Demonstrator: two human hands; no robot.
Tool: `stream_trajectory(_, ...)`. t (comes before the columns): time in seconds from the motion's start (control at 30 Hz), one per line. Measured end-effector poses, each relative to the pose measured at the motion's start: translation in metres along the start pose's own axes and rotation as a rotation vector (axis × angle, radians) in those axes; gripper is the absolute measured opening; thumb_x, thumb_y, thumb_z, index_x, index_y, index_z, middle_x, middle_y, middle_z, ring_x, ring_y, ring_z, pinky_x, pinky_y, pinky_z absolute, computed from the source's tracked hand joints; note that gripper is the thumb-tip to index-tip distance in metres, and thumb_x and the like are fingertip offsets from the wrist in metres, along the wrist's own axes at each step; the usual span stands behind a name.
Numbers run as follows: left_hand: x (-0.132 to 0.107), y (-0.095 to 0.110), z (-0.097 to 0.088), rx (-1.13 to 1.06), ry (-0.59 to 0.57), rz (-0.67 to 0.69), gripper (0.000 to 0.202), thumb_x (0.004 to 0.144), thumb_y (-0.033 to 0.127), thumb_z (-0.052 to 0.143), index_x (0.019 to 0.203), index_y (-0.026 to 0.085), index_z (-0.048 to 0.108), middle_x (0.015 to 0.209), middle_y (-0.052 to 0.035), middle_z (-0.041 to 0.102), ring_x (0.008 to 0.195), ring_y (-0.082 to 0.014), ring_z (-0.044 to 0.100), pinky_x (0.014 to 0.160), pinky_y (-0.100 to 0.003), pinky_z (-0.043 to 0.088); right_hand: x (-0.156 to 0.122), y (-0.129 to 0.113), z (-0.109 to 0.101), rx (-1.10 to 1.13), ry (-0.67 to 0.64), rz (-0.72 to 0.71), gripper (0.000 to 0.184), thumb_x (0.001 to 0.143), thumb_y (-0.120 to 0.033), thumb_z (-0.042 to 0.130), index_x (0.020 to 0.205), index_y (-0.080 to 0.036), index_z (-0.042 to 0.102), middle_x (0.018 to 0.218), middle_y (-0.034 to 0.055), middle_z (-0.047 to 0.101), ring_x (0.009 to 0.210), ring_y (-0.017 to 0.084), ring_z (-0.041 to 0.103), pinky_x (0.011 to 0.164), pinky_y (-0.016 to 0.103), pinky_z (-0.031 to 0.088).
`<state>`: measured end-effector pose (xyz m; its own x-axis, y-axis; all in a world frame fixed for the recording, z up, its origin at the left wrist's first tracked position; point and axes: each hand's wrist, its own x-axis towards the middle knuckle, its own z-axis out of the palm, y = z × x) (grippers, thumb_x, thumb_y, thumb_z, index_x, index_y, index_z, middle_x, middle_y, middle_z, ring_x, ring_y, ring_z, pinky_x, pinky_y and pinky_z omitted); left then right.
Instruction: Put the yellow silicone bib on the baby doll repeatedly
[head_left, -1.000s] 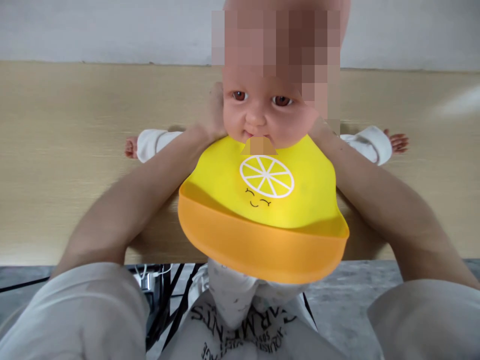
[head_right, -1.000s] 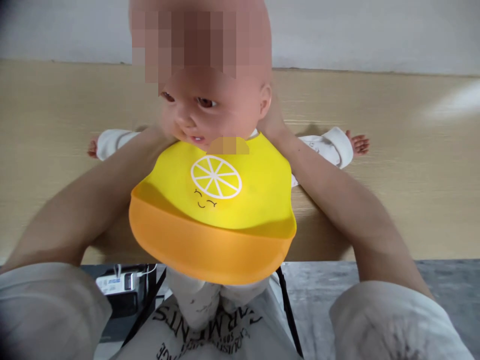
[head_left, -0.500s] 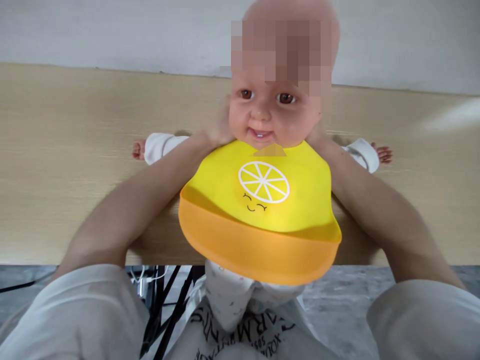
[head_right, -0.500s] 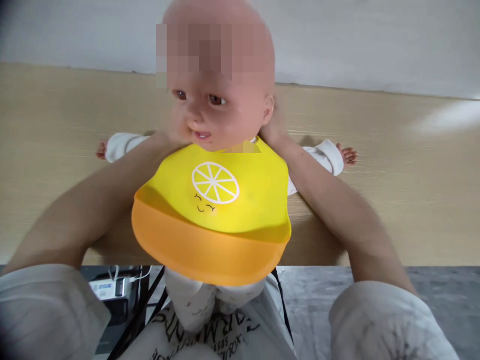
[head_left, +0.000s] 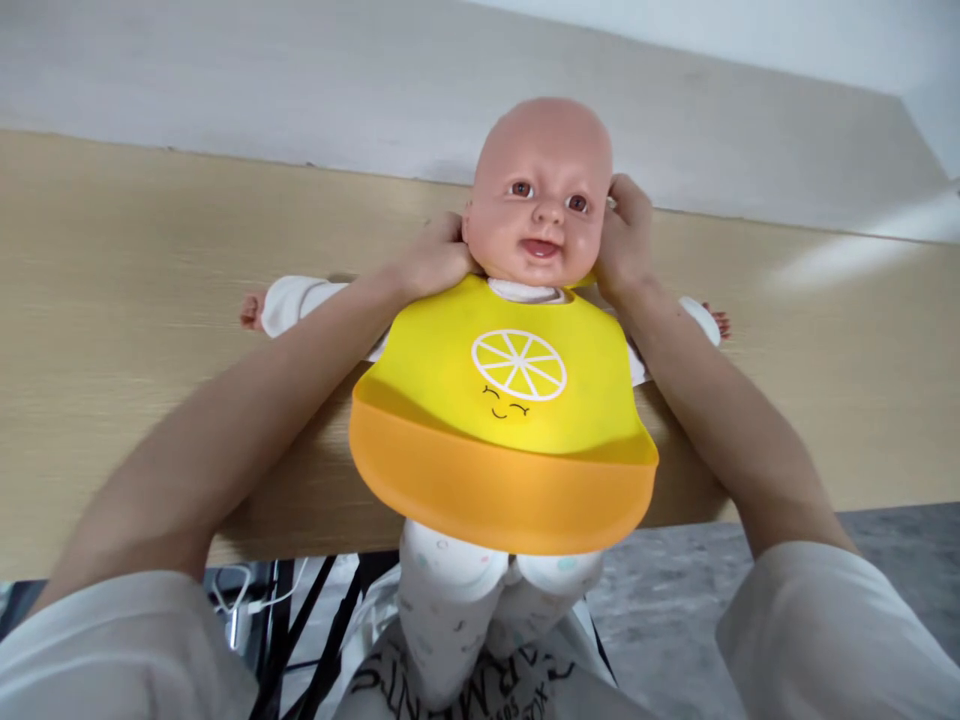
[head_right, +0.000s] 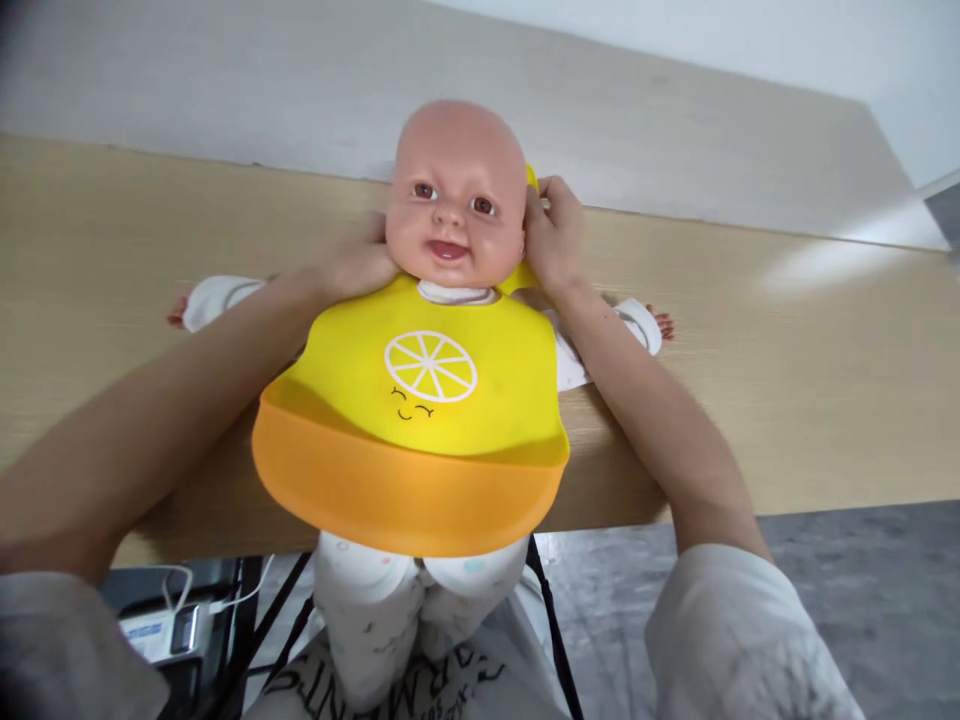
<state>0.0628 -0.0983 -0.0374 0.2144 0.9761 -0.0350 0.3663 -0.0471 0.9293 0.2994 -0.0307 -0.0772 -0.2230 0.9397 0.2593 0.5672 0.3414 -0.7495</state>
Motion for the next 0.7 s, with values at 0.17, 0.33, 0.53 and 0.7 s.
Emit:
stream_trajectory(0.17,-0.002,0.006,-0.006,0.204,-0.006,-0.039,0.021,0.066,0.013,0.058,0.084,0.010,0.069,0.097,-0.0068,0.073,0.108,-0.0315,0.059,0.097,-0.040,0.047,-0.003,-0.012,0.001,0.035,0.026,0.063,0.047,0.092,-0.071,0.040,0.090,-0.025,0.049,0.088,0.0027,0.058,0.096,0.016,0.041,0.088,0.032,0.040)
stream_trajectory(0.33,-0.003,0.008,-0.013,0.292,-0.016,-0.023,0.021,0.067,0.010,0.060,0.085,0.008,0.070,0.099,-0.0088,0.074,0.102,-0.0280,0.059,0.099,-0.043,0.046,-0.004,-0.037,0.004,-0.023,0.209,0.191,0.031,0.097,-0.038,0.051,0.072,-0.023,0.039,0.087,0.0010,0.058,0.085,0.014,0.044,0.080,0.030,0.041)
stream_trajectory(0.53,-0.004,0.007,-0.028,0.434,-0.076,-0.115,0.017,0.068,0.020,0.065,0.078,0.008,0.071,0.070,-0.0034,0.067,0.074,-0.0176,0.055,0.086,-0.048,0.052,-0.005,-0.059,0.015,-0.161,0.206,0.267,0.021,0.095,-0.012,0.050,0.077,-0.019,0.040,0.082,-0.0014,0.053,0.075,0.008,0.040,0.072,0.024,0.037)
stream_trajectory(0.7,-0.005,0.022,-0.053,0.575,-0.053,-0.117,0.020,0.069,0.026,0.066,0.076,0.008,0.073,0.060,0.0001,0.057,0.068,-0.0135,0.053,0.085,-0.052,0.052,-0.005,-0.070,-0.006,-0.460,0.042,0.356,0.015,0.092,-0.015,0.051,0.079,-0.017,0.044,0.084,0.0057,0.053,0.092,0.018,0.055,0.094,0.038,0.044)
